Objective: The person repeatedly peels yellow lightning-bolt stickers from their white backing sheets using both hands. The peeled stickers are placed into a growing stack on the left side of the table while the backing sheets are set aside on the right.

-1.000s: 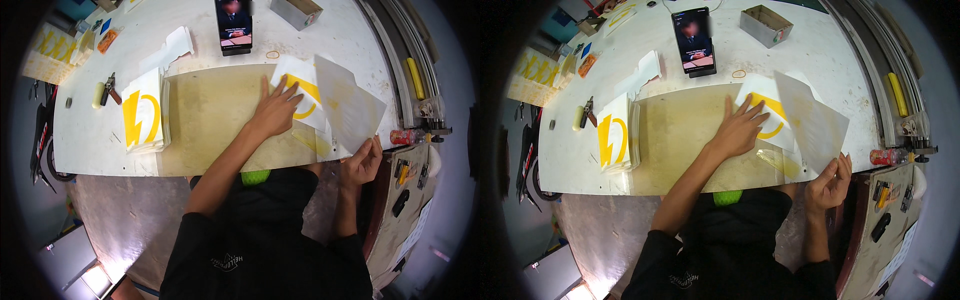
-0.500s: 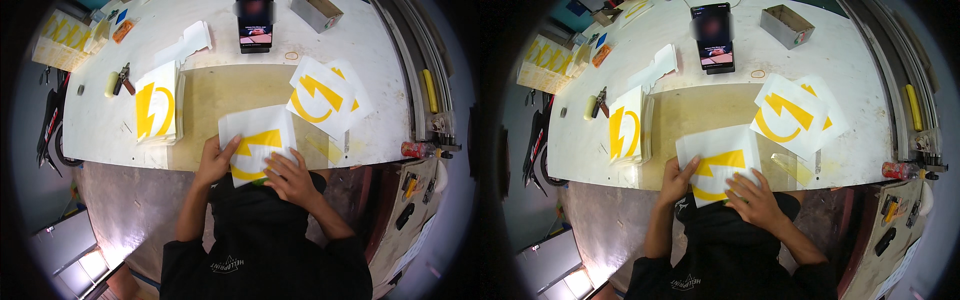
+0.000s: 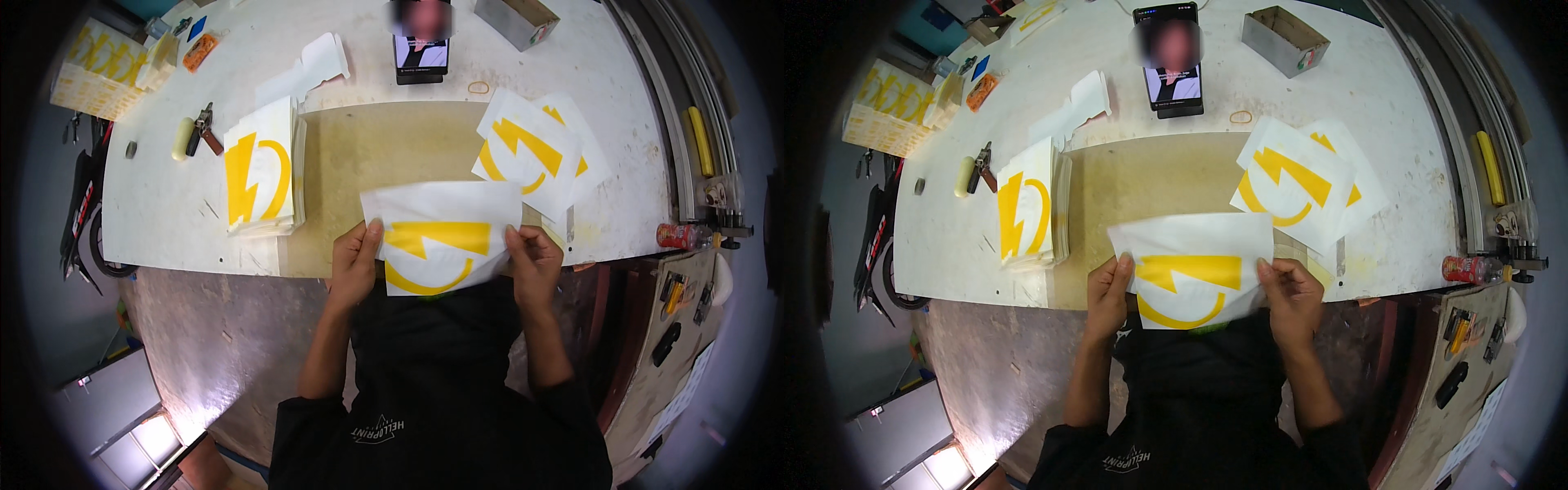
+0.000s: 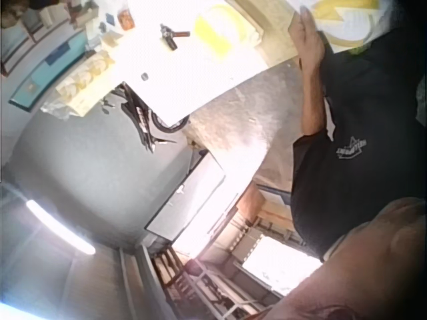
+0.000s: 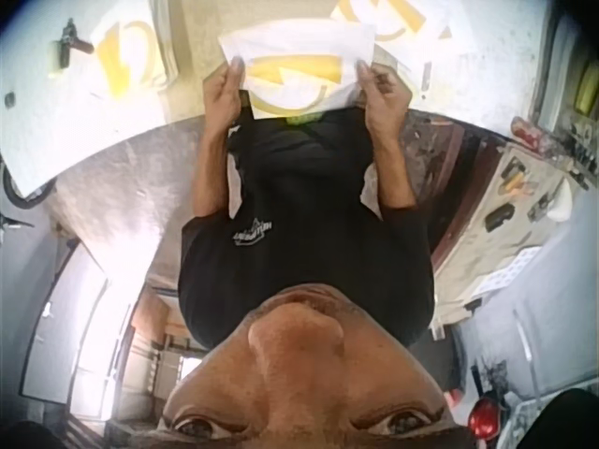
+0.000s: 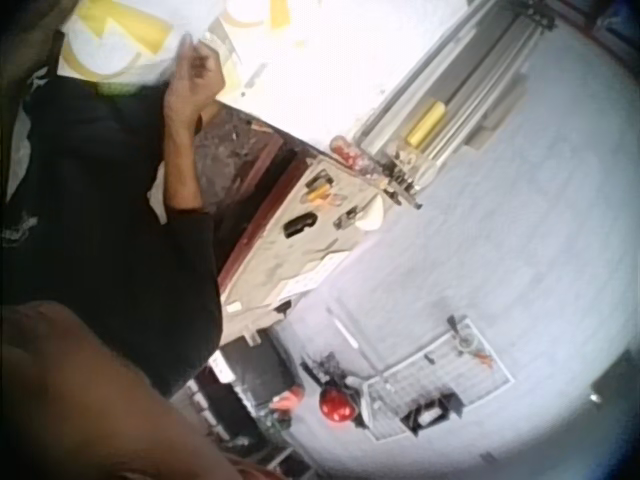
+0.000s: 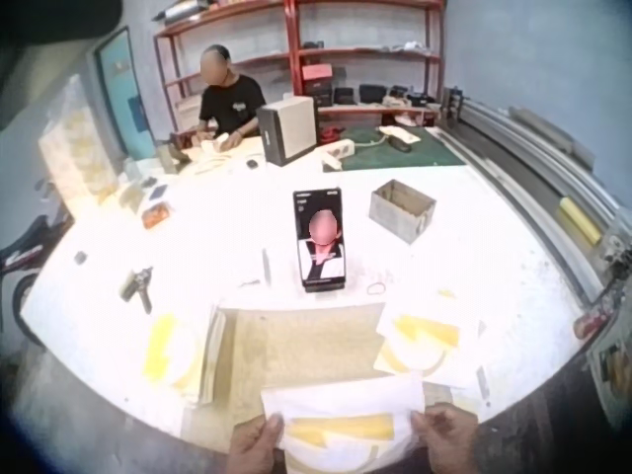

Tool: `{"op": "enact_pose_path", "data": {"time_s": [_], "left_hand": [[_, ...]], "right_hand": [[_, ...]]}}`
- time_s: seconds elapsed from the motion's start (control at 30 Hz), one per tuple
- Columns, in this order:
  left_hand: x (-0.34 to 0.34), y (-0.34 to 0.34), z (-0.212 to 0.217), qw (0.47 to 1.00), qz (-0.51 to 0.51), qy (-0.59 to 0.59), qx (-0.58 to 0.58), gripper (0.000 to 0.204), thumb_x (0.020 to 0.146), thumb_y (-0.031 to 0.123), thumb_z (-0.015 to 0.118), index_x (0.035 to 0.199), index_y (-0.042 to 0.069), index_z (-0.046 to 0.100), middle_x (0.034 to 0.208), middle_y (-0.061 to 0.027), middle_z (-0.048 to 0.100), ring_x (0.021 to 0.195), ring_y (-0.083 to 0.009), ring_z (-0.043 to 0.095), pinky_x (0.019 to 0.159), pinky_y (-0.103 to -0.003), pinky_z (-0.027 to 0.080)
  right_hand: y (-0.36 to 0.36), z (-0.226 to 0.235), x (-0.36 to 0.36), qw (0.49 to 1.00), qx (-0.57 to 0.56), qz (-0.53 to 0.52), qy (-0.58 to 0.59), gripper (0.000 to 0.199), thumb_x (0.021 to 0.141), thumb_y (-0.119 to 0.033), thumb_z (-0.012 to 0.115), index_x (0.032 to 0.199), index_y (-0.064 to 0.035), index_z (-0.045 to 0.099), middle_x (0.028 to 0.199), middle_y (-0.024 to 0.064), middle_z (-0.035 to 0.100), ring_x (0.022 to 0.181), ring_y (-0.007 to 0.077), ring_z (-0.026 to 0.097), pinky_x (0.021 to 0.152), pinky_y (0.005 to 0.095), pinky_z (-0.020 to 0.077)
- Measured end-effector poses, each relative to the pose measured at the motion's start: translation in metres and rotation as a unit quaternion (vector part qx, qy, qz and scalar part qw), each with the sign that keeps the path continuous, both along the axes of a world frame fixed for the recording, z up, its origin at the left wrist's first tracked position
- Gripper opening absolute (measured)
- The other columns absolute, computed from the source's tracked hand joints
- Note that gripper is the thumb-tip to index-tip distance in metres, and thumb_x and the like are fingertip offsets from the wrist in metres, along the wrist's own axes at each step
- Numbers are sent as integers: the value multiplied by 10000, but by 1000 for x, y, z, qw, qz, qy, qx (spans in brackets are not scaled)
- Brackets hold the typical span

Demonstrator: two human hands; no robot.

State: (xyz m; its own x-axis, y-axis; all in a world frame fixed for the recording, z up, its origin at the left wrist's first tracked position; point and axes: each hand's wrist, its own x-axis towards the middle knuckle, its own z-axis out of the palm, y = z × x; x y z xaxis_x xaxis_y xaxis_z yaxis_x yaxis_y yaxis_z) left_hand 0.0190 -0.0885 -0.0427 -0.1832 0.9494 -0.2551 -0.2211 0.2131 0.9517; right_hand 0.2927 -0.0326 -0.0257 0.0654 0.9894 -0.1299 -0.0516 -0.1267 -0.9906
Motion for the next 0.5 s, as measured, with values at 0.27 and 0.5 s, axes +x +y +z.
{"op": "enact_pose_path", "data": {"time_s": [0.27,0.5], "left_hand": [[-9,0,-6,999,-32,11,16,245,1086,67,537,1262,-41,668,1081,-63,742,971,-80,645,868,-258,516],[10,5,3,969,159,174,77,220,1042,74,636,1230,-38,615,1060,-63,716,950,-106,656,820,-266,515]], "right_hand": [[8,31,16,980,-74,158,99,210,1003,-109,724,1149,42,712,1037,46,740,927,83,637,845,253,507],[24,13,5,945,-125,249,172,329,1056,-181,652,1286,54,662,1187,66,729,1075,121,665,963,303,519]]}}
